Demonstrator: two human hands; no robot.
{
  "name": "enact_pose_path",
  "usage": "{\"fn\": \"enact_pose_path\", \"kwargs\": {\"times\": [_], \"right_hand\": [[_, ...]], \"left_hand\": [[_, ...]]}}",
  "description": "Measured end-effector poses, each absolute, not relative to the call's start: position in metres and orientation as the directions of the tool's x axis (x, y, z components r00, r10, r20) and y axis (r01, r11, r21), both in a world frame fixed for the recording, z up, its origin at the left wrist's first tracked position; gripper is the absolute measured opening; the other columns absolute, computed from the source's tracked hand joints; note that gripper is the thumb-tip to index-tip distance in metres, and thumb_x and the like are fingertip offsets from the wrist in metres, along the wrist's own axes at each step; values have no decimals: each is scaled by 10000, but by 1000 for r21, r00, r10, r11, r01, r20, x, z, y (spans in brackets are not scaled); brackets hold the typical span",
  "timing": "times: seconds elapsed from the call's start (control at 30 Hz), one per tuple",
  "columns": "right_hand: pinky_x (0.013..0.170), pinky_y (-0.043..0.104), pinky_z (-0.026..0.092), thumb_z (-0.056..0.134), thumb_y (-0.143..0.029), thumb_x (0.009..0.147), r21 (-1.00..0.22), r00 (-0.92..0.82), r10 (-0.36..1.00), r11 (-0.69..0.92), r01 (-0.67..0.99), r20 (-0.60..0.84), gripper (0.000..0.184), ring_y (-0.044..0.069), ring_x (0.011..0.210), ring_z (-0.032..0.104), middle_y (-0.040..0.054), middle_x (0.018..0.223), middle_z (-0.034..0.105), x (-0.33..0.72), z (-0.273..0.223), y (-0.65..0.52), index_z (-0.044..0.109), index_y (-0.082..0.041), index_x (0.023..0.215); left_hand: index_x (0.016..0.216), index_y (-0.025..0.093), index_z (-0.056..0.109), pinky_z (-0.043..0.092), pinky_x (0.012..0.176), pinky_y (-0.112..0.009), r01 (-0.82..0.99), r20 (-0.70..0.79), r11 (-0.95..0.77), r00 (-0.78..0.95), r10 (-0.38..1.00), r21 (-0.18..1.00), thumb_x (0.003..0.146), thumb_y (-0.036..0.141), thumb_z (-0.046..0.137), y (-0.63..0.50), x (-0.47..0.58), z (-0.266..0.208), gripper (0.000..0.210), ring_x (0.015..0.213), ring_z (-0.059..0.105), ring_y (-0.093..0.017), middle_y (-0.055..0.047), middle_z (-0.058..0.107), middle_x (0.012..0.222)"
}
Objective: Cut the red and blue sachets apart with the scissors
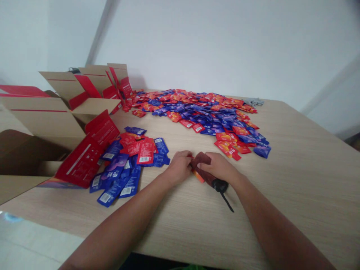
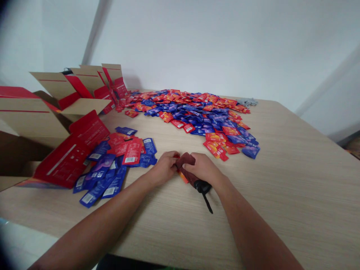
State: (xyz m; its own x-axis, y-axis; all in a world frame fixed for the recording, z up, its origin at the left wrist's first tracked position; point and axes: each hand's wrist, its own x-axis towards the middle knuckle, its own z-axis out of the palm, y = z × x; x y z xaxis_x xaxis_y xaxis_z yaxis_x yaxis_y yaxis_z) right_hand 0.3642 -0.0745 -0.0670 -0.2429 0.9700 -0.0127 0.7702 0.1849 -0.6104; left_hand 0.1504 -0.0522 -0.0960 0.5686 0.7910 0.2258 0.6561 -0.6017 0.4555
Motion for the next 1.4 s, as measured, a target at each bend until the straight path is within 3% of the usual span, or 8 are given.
{"fn": "enact_pose_path", "kwargs": {"times": [0.23, 0.47, 0.73, 0.87, 1.07, 1.2, 1.33, 1.4], "right_hand": [[601, 261, 385, 767, -349, 824, -714, -472, 843, 162, 681, -259, 168, 164, 703, 631, -36, 802, 738, 378, -52, -82, 739, -224, 933], [658, 282, 413, 749, -371, 860, -654, -238, 971, 167, 738, -21, 177, 186, 766, 651, 24, 880, 766, 367, -66, -73, 727, -207, 923], [592, 255, 389, 770, -382, 820, -740, -484, 835, 148, 656, -263, 204, 156, 681, 604, -42, 781, 714, 385, -55, -79, 746, -219, 940], [598, 259, 391, 773, -383, 823, -723, -461, 859, 173, 669, -222, 192, 159, 691, 612, -40, 791, 718, 383, -56, -79, 734, -222, 921], [639, 282, 390, 758, -409, 869, -574, -214, 976, 150, 805, -44, 220, 195, 776, 653, 35, 904, 758, 386, -68, -67, 726, -208, 955], [643, 281, 383, 778, -421, 861, -530, -181, 982, 126, 838, -54, 234, 199, 790, 659, 42, 919, 758, 396, -72, -60, 722, -215, 955], [655, 283, 384, 785, -440, 859, -518, -200, 979, 146, 842, -48, 251, 202, 812, 661, 46, 947, 763, 398, -72, -60, 719, -218, 955], [666, 284, 393, 774, -445, 871, -533, -188, 981, 140, 835, -37, 250, 202, 819, 666, 48, 952, 767, 398, -73, -59, 721, -218, 963]], "left_hand": [[1046, 229, 852, 502, 1047, -412, 632, 244, -624, 585, 773, 460, 898, 198, 635, -51, 149, -98, 264, 1181, 643, -281, -113, 731, 1205], [939, 197, 838, 504, 1031, -418, 630, 252, -620, 577, 777, 468, 841, 110, 597, -52, 150, -97, 275, 1136, 659, -276, -107, 745, 1138], [1083, 237, 839, 502, 1025, -395, 625, 262, -637, 590, 764, 450, 905, 172, 618, -50, 147, -101, 291, 1163, 648, -268, -101, 735, 1187], [1085, 236, 835, 493, 1054, -405, 617, 268, -646, 597, 757, 450, 902, 166, 621, -51, 147, -101, 291, 1180, 646, -272, -97, 735, 1189], [971, 222, 806, 511, 1012, -396, 636, 253, -623, 579, 775, 455, 918, 129, 590, -54, 150, -95, 241, 1104, 659, -248, -85, 732, 1076], [1054, 226, 765, 505, 1028, -412, 700, 292, -573, 492, 820, 427, 972, 192, 580, -66, 153, -88, 205, 1126, 635, -258, -94, 699, 1143], [1046, 216, 726, 514, 955, -451, 762, 240, -540, 483, 842, 359, 976, 334, 632, -92, 163, -81, 167, 1070, 619, -296, -112, 675, 1100], [1145, 216, 711, 500, 991, -503, 758, 228, -562, 514, 827, 331, 935, 507, 705, -105, 169, -80, 359, 1134, 594, -343, -132, 668, 1179]]}}
